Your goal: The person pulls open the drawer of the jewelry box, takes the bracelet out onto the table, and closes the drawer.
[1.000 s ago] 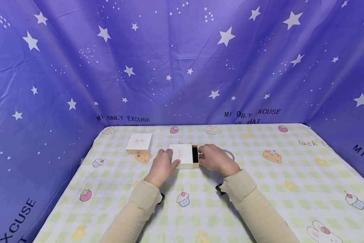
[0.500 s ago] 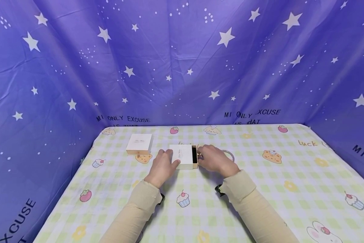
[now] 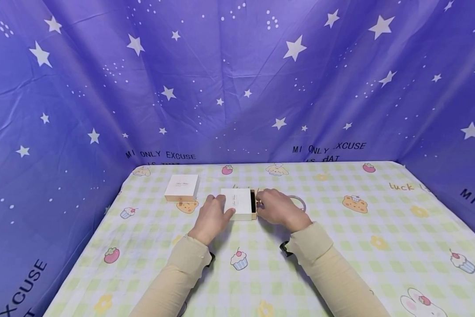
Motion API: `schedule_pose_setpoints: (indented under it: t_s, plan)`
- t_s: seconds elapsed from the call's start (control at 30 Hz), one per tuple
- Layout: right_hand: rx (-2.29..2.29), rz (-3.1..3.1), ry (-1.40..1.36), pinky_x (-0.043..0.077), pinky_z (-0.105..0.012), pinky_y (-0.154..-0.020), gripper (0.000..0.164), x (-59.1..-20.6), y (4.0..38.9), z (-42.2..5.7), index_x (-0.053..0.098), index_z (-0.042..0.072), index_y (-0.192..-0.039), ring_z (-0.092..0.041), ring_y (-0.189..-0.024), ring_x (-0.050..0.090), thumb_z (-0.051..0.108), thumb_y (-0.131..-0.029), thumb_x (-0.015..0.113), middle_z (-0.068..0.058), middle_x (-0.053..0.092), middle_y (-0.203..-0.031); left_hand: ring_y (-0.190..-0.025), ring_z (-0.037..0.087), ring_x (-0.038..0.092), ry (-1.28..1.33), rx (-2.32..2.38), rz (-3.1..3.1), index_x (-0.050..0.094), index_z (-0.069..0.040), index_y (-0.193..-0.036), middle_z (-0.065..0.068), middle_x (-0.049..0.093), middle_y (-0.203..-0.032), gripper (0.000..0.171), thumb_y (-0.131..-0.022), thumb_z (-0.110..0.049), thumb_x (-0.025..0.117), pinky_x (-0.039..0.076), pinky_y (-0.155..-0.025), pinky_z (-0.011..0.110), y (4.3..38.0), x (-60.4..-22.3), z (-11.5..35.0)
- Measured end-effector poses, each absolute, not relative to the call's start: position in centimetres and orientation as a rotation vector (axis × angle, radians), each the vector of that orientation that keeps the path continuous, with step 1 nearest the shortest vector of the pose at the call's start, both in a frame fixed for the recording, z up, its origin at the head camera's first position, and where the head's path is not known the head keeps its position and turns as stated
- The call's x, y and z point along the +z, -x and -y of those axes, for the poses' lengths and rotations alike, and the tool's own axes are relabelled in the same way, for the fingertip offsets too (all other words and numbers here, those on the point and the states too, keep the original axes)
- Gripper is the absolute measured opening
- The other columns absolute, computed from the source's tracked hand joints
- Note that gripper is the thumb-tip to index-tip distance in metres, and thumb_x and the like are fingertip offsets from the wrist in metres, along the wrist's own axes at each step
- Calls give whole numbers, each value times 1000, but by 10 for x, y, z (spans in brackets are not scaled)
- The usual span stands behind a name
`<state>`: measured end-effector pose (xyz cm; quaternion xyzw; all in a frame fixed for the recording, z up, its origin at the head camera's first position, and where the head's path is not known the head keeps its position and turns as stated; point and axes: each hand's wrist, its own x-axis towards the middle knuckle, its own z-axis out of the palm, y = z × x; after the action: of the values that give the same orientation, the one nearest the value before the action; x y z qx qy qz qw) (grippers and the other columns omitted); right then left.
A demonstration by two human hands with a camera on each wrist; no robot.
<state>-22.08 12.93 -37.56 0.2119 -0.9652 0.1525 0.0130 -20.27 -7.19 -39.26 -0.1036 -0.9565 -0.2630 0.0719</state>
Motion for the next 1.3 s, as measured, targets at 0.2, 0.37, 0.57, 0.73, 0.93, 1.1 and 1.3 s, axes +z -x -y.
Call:
schedule_pose_setpoints:
  t_s: [0.2,0.37,0.57,0.73,0.93,1.1,1.3]
  plan:
    - [464,3007,-665,43,-37,-69,5,-374,220,-128,65,12,-85,-18,-73,50,10,-81,64,-2,57,-80,-75,25,51,315,-795,2867,63,2,-105,15,54,-91,34,-86,-26,71,47,-70,40,202,-392,71]
    - [460,3009,-663,43,-36,-69,5,-375,220,-127,65,14,-84,-18,-73,50,11,-81,64,0,55,-79,-75,25,51,309,-795,2873,63,1,-104,15,53,-90,34,-86,-26,71,46,-69,39,201,-391,71]
    - [463,3009,-656,43,-36,-68,4,-375,219,-127,64,14,-82,-18,-72,49,11,-80,66,0,54,-77,-76,25,51,312,-792,2877,63,1,-104,15,54,-91,34,-86,-26,71,47,-69,39,201,-391,71]
    - [456,3012,-660,42,-36,-68,4,-375,219,-126,62,14,-80,-18,-72,49,12,-81,65,1,54,-78,-76,25,51,314,-785,2877,63,1,-103,14,53,-90,32,-86,-26,71,46,-69,39,202,-392,71]
    - [447,3006,-671,43,-36,-69,2,-375,219,-125,63,12,-83,-19,-74,50,12,-82,65,0,55,-79,-75,25,51,317,-785,2872,63,1,-102,14,53,-89,32,-86,-25,71,46,-68,38,202,-392,71]
    - [450,3001,-675,43,-37,-70,3,-375,217,-124,64,12,-85,-19,-75,50,13,-82,65,0,56,-79,-76,25,51,325,-775,2861,63,1,-99,14,53,-88,30,-86,-25,72,46,-68,39,202,-393,72]
    - [455,2999,-667,43,-37,-71,4,-376,217,-124,64,14,-85,-19,-75,50,14,-82,65,1,56,-80,-76,25,51,325,-776,2858,63,0,-99,14,53,-88,30,-86,-25,72,46,-68,39,202,-394,72]
